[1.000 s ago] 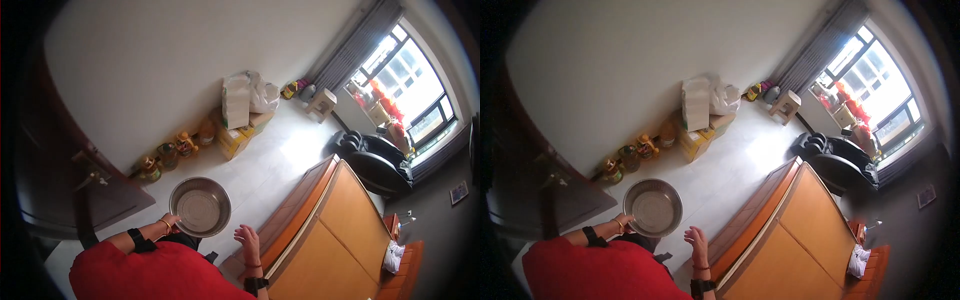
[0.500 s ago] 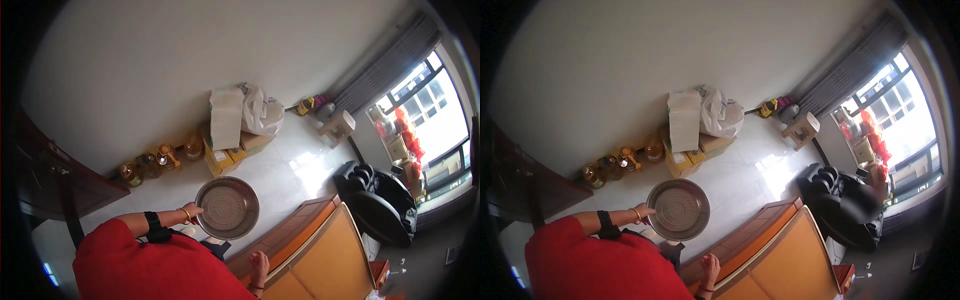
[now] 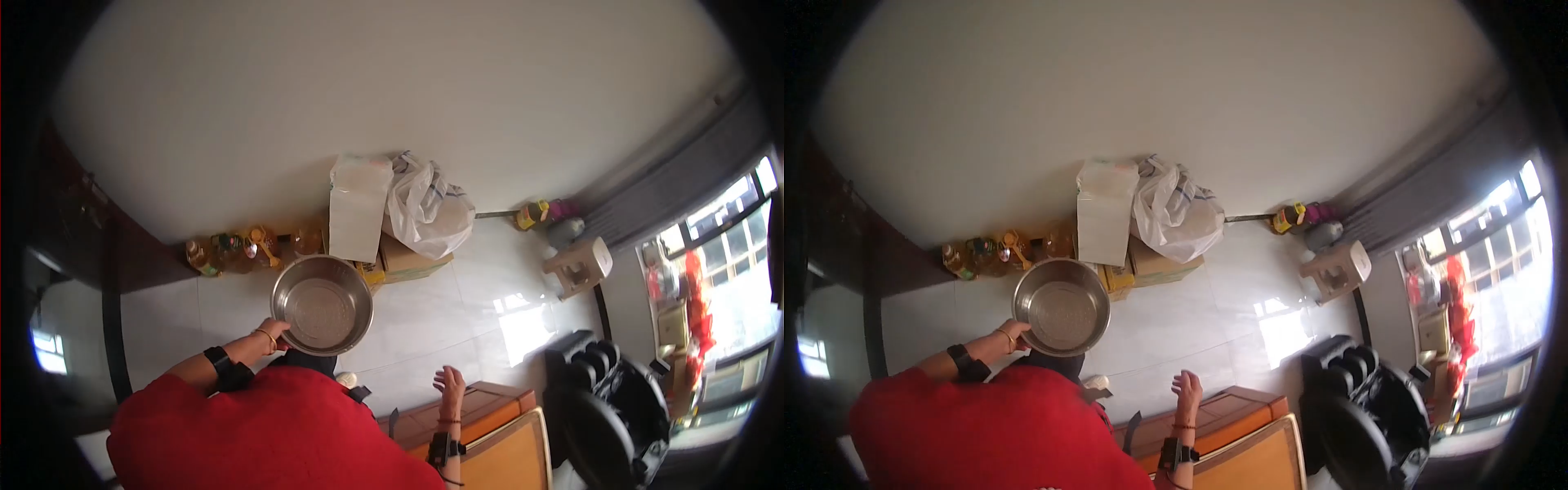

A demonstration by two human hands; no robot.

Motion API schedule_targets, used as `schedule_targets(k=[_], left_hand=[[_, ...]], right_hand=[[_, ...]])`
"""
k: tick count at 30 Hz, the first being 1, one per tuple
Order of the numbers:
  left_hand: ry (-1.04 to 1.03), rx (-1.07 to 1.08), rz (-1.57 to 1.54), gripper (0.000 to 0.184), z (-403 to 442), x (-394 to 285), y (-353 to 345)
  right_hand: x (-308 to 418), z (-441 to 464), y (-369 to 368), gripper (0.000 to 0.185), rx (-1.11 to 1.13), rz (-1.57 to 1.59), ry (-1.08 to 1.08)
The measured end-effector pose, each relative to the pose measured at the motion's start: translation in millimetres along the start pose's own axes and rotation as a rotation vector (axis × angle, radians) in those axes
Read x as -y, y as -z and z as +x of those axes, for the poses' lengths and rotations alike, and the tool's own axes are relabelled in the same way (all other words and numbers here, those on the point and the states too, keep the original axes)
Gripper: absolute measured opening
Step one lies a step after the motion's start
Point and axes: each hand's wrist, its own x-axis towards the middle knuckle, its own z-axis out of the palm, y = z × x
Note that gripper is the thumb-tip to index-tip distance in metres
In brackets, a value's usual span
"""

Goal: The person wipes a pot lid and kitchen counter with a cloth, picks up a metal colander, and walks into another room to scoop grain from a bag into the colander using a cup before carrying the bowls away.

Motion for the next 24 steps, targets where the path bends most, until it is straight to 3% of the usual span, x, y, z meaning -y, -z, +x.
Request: schedule_targets(k=[4, 6, 11, 14, 18, 19, 24], left_hand=[[-0.087, -0.025, -0.043, 0.029, 24, -8, -23], [-0.133, -0.135, -0.050, 0.028, 10, -37, -52], [-0.108, -0.077, -0.096, 0.029, 40, -86, -91], [-0.267, -0.043, -0.066, 0.031, 44, -119, -106], [-0.300, -0.109, -0.018, 0.030, 30, -154, -118], [-0.319, -0.147, -0.016, 0.030, 26, -158, -119], [-0.387, -0.230, -0.055, 0.030, 17, -153, -123]], right_hand=[[45, 91, -25, 0.034, 0.137, -0.101, 0.033], [52, 132, -41, 0.035, 0.192, -0.168, 0.039], [92, 208, -71, 0.034, 0.238, -0.237, -0.061], [104, 273, -79, 0.032, 0.213, -0.400, 0.018], [111, 345, -112, 0.032, 0.216, -0.517, 0.072], [82, 384, -117, 0.033, 0.194, -0.593, 0.268], [102, 463, -187, 0.041, 0.265, -0.753, 0.273]])
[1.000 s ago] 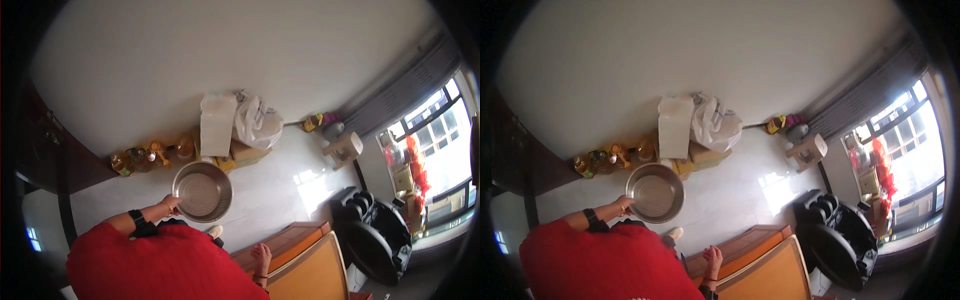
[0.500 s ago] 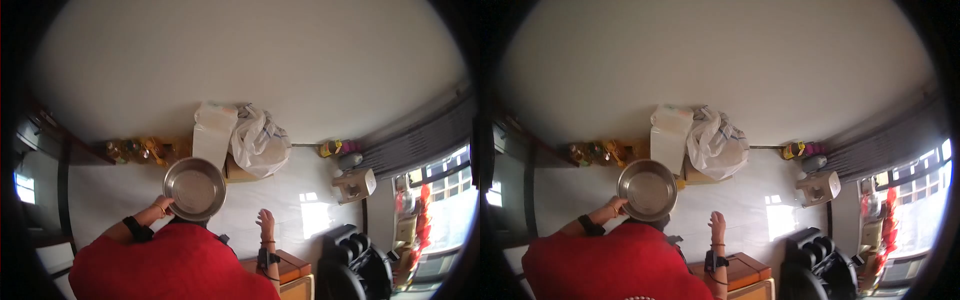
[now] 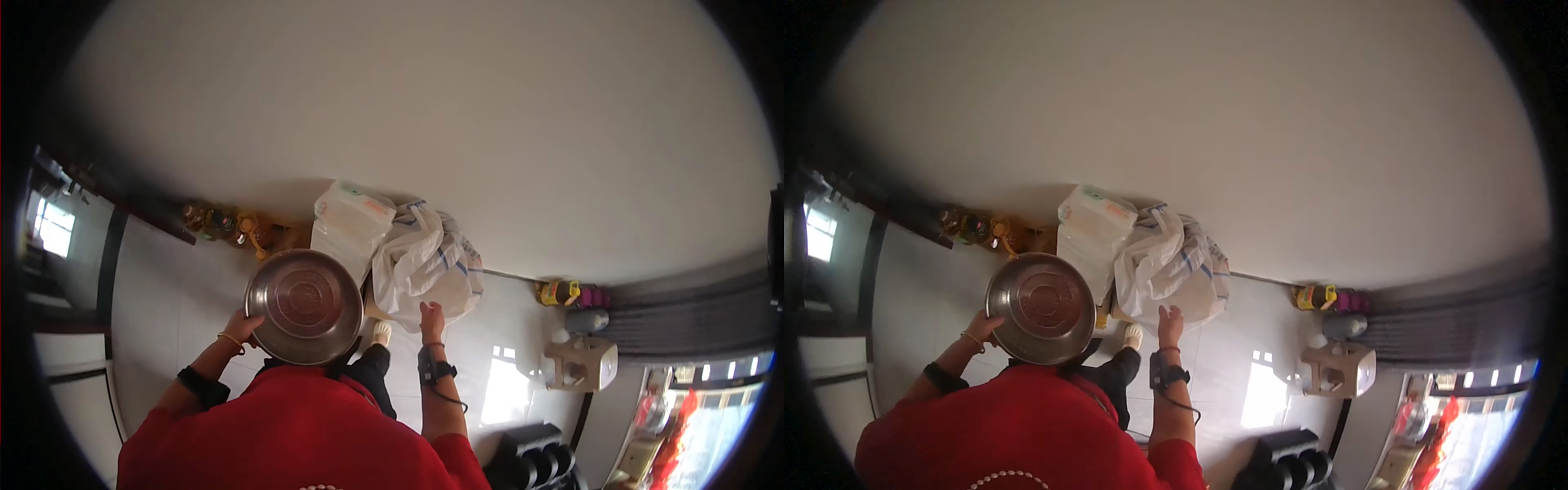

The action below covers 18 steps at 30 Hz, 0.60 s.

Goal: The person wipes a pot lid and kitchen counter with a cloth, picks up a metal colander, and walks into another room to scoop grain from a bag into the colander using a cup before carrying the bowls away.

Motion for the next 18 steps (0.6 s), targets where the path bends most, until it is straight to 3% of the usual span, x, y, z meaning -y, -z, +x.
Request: schedule_targets(k=[1, 4, 5, 9, 13, 18], left_hand=[[0.015, -0.042, -0.035, 0.031, -2, 6, 0], [0.047, -0.218, -0.064, 0.030, -23, -8, -22], [0.086, -0.273, -0.106, 0.031, -27, -4, -28], [0.123, -0.404, -0.300, 0.029, -47, 3, -75], [0.234, -0.507, -0.295, 0.028, -57, -16, -131], [0.191, -0.475, -0.180, 0.026, -50, -5, -160]], right_hand=[[0, 21, -6, 0.044, 0.020, -0.041, -0.014], [44, 39, 12, 0.054, -0.211, -0.517, 0.477], [56, 51, 18, 0.061, -0.094, -0.542, 0.518], [59, 109, 27, 0.045, 0.128, -0.815, 0.803], [59, 151, 32, 0.045, 0.303, -0.947, 1.076], [49, 177, 18, 0.040, 0.440, -0.985, 1.117]])
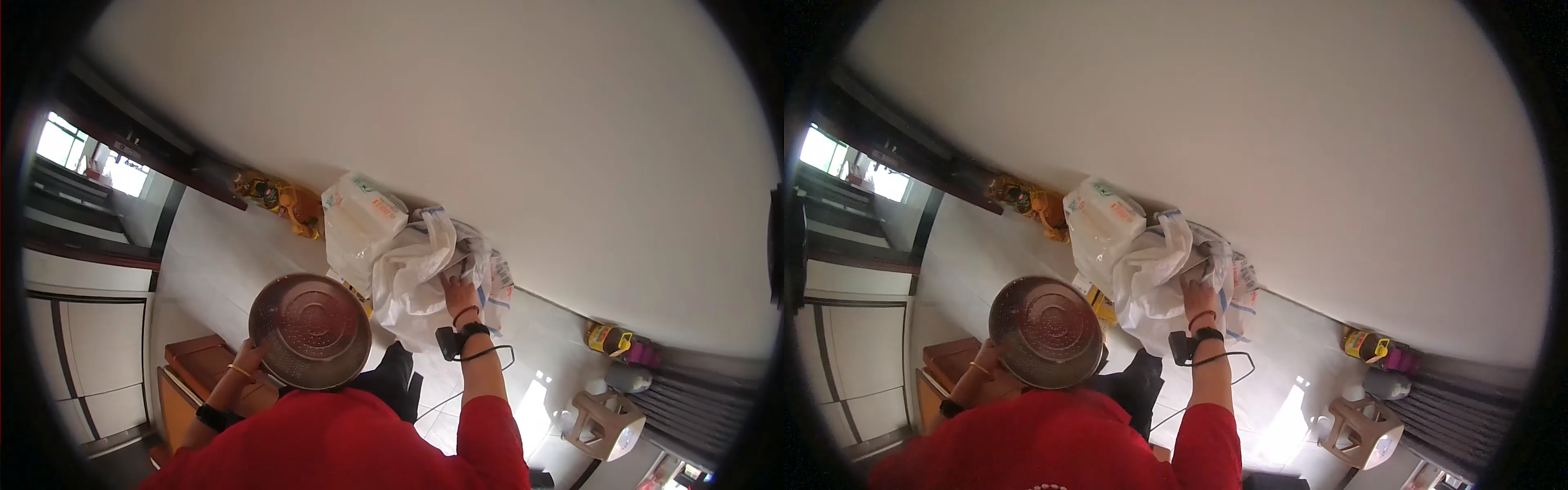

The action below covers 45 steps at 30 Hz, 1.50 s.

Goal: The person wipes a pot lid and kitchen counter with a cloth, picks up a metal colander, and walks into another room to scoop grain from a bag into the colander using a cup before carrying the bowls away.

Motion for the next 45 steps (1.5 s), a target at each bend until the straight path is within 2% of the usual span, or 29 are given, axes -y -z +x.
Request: schedule_targets(k=[4, 6, 7, 10, 11, 14, 17, 20, 21, 24, 25, 28, 33, 40, 41, 45], left_hand=[[-0.054, 0.056, 0.018, 0.027, 1, 2, -14], [-0.092, 0.076, 0.034, 0.027, 6, 2, -23], [-0.049, 0.087, 0.043, 0.027, 9, 1, -28], [0.035, 0.129, 0.083, 0.028, 11, -14, -41], [0.035, 0.148, 0.089, 0.028, 15, -13, -43], [0.055, 0.185, 0.104, 0.028, 16, -11, -47], [0.035, 0.193, 0.124, 0.027, 10, -18, -40], [0.005, 0.167, 0.152, 0.027, 7, -11, -31], [-0.006, 0.154, 0.159, 0.027, 6, -8, -28], [0.040, 0.141, 0.156, 0.027, 5, 1, -18], [0.049, 0.129, 0.135, 0.027, 4, 5, -15], [0.058, 0.091, 0.088, 0.028, 6, 15, -6], [0.080, 0.080, 0.077, 0.027, 16, 37, 16], [0.088, 0.064, -0.025, 0.024, 28, 58, 42], [0.089, 0.047, -0.036, 0.024, 30, 63, 46], [0.108, -0.003, -0.059, 0.026, 34, 75, 69]], right_hand=[[-7, 3, -1, 0.025, 0.214, -0.060, 0.056], [-16, -13, 2, 0.022, 0.140, -0.027, -0.004], [-23, -22, 4, 0.020, 0.102, -0.015, -0.035], [-35, -42, 25, 0.028, 0.116, 0.309, -0.481], [-37, -43, 25, 0.035, 0.021, 0.504, -0.581], [-24, -33, 25, 0.040, -0.093, 0.600, -0.728], [-6, -16, 41, 0.043, -0.545, 0.402, -0.509], [10, -3, 82, 0.047, -0.369, 0.236, -0.228], [10, 4, 80, 0.038, -0.481, 0.154, -0.144], [4, 22, 63, 0.024, -0.379, 0.137, -0.037], [2, 28, 59, 0.019, -0.296, 0.114, -0.064], [-8, 24, 59, 0.012, -0.371, -0.047, 0.069], [-10, -3, 107, 0.008, -0.408, -0.062, 0.066], [1, -47, 174, 0.019, -0.423, -0.105, -0.212], [4, -56, 181, 0.020, -0.390, -0.039, -0.262], [10, -92, 181, 0.022, -0.604, 0.218, -0.365]])
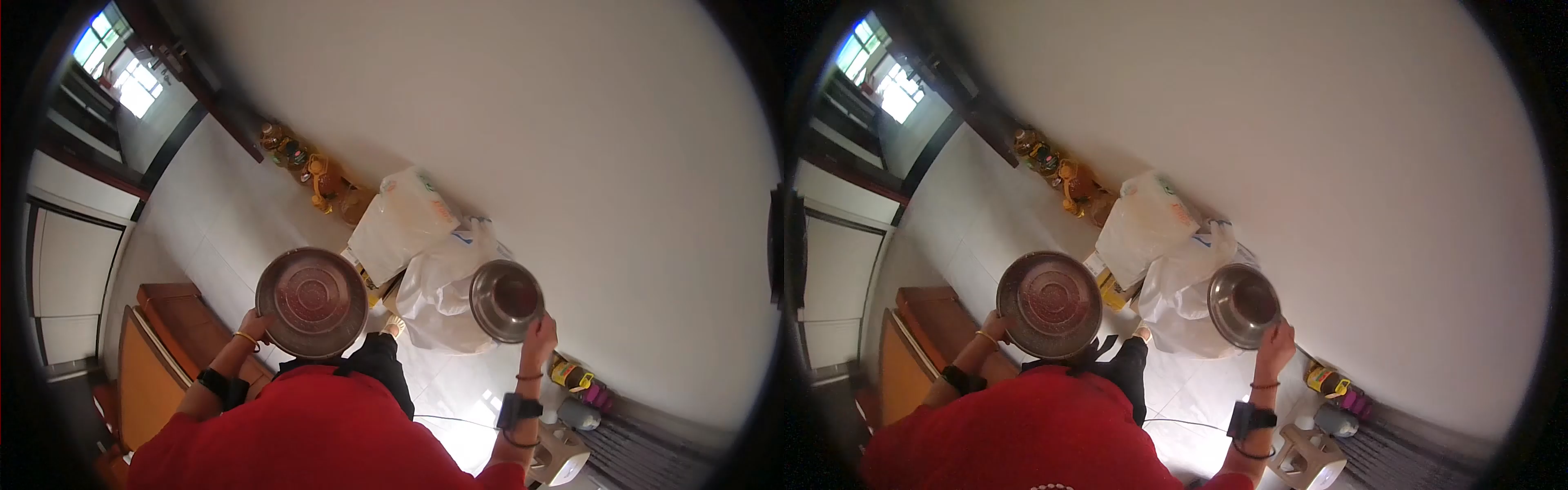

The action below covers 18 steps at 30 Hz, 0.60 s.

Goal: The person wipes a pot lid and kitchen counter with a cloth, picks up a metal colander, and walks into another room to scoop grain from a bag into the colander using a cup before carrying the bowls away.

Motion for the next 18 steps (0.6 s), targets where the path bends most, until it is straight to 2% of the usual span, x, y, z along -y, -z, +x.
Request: schedule_targets(k=[2, 5, 9, 12, 13, 17, 18], left_hand=[[0.018, -0.028, -0.025, 0.025, 0, 4, 8], [0.037, -0.078, -0.084, 0.025, 2, 12, 15], [0.070, -0.112, -0.145, 0.028, 3, 15, 15], [0.078, -0.093, -0.164, 0.030, -2, 16, 18], [0.073, -0.078, -0.168, 0.030, -3, 17, 19], [0.057, -0.074, -0.156, 0.028, -18, 23, 26], [0.056, -0.138, -0.249, 0.028, -16, 36, 25]], right_hand=[[-5, -11, 4, 0.026, -0.072, 0.160, -0.090], [46, 1, 24, 0.033, -0.180, 0.149, -0.040], [106, 45, 2, 0.040, -0.217, 0.154, 0.279], [126, 71, -49, 0.045, -0.084, 0.150, 0.381], [131, 79, -67, 0.043, -0.130, 0.085, 0.533], [162, 94, -114, 0.036, -0.092, -0.051, 0.650], [167, 95, -124, 0.034, -0.079, -0.059, 0.665]])
